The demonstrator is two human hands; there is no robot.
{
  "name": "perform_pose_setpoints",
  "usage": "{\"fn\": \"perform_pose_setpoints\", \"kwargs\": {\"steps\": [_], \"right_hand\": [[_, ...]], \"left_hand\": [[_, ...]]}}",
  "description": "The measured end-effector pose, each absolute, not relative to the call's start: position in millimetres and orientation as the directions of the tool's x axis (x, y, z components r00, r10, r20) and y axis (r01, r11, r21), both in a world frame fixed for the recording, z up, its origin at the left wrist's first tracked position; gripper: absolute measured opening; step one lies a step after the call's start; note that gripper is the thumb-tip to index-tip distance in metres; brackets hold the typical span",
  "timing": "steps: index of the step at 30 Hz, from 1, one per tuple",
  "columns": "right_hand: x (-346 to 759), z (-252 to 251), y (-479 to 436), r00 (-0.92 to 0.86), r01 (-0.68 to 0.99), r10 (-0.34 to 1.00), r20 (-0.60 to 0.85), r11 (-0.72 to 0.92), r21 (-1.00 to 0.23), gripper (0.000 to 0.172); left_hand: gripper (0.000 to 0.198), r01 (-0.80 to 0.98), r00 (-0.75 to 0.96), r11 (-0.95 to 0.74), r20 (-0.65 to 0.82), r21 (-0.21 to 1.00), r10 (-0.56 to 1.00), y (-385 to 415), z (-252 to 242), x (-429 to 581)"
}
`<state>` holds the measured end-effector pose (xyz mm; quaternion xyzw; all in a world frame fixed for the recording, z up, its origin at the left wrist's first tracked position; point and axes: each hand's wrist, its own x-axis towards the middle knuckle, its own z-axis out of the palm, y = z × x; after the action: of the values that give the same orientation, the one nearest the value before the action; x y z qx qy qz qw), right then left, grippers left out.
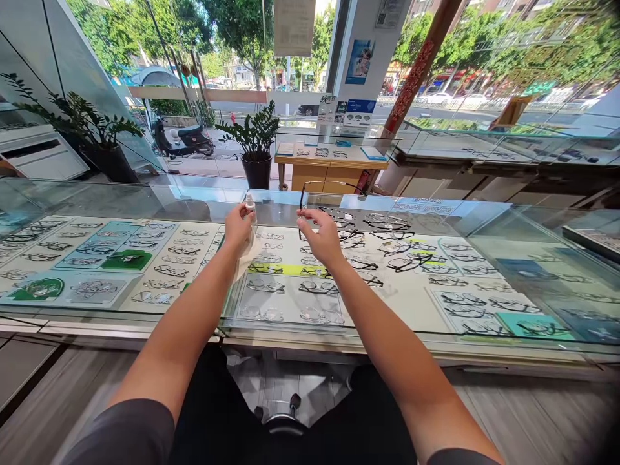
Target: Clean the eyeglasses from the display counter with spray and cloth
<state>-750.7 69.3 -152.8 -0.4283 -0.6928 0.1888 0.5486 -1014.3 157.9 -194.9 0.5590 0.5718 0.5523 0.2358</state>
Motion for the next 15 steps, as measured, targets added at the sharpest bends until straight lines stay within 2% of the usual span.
{"fn": "perform_pose_setpoints", "kwargs": {"steps": [6, 9, 12, 15], "right_hand": [[-751, -154, 70, -0.024, 0.406, 0.803, 0.595, 0.552, -0.728, 0.034], [-750, -154, 71, -0.022, 0.41, 0.803, 0.595, 0.55, -0.727, 0.034], [-749, -153, 72, -0.03, 0.413, 0.802, 0.596, 0.554, -0.723, 0.033], [-748, -153, 73, -0.028, 0.419, 0.805, 0.592, 0.547, -0.725, 0.032]], "left_hand": [[0.067, 0.493, -0.338, -0.184, 0.383, 0.85, 0.86, 157, -191, -1020], [0.075, 0.511, -0.364, -0.167, 0.389, 0.843, 0.846, 153, -188, -1020], [0.074, 0.492, -0.35, -0.193, 0.396, 0.849, 0.849, 144, -180, -1014], [0.058, 0.517, -0.366, -0.311, 0.534, 0.798, 0.762, 128, -159, -1005]]}}
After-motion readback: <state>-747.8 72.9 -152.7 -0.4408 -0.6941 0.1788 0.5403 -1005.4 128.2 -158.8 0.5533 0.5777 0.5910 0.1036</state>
